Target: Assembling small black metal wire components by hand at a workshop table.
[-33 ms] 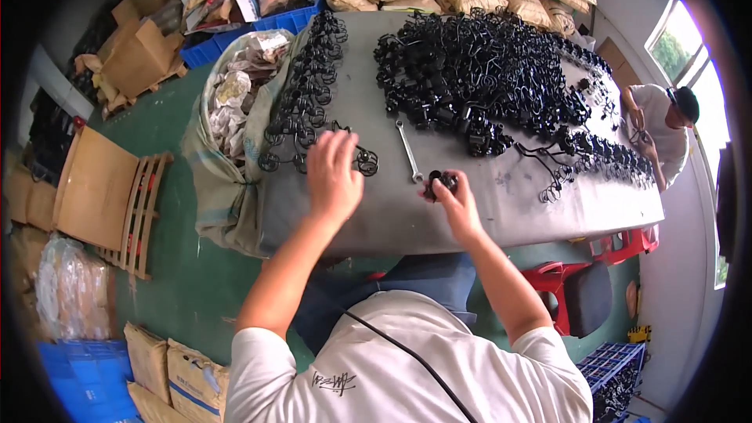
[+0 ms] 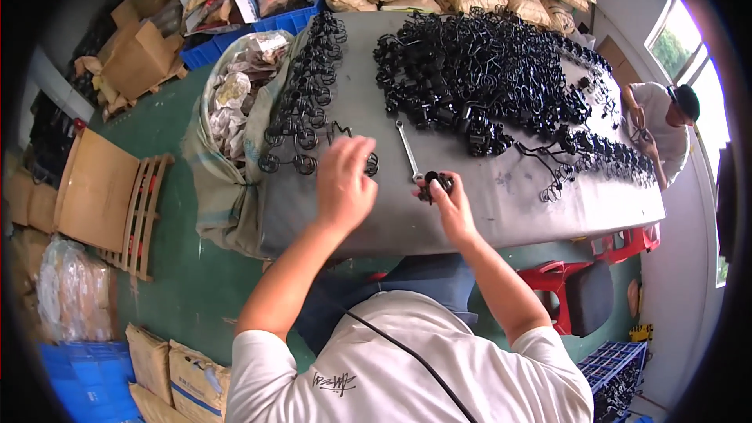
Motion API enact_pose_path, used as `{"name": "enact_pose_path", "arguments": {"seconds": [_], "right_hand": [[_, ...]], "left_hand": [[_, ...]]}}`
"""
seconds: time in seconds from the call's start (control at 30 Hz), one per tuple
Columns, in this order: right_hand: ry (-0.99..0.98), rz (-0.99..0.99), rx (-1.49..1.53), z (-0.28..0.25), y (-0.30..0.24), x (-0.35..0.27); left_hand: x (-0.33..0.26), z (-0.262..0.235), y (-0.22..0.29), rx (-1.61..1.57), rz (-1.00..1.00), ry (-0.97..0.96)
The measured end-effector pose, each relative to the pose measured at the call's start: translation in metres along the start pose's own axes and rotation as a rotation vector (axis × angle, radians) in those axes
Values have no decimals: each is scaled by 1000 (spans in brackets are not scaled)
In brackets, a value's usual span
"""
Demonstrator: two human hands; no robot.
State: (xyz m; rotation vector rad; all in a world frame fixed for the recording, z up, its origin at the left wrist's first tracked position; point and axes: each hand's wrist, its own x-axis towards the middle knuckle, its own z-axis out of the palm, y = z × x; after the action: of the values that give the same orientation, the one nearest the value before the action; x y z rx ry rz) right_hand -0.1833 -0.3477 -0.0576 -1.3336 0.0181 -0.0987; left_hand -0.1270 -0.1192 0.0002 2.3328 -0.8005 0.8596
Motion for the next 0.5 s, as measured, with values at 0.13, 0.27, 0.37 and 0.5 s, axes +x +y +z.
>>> {"name": "enact_pose_path", "arguments": {"seconds": [0.13, 0.27, 0.37, 0.5], "right_hand": [[84, -80, -338, 37, 7, -3], [-142, -339, -973, 25, 16, 4], [-447, -405, -999, 11, -7, 2], [-259, -549, -1170, -1, -19, 22]], "left_hand": [[-35, 14, 55, -673, -286, -334], [-49, 29, 36, -461, -363, -252], [-51, 25, 22, -357, -254, -271], [-44, 22, 33, -283, -66, -320]]}}
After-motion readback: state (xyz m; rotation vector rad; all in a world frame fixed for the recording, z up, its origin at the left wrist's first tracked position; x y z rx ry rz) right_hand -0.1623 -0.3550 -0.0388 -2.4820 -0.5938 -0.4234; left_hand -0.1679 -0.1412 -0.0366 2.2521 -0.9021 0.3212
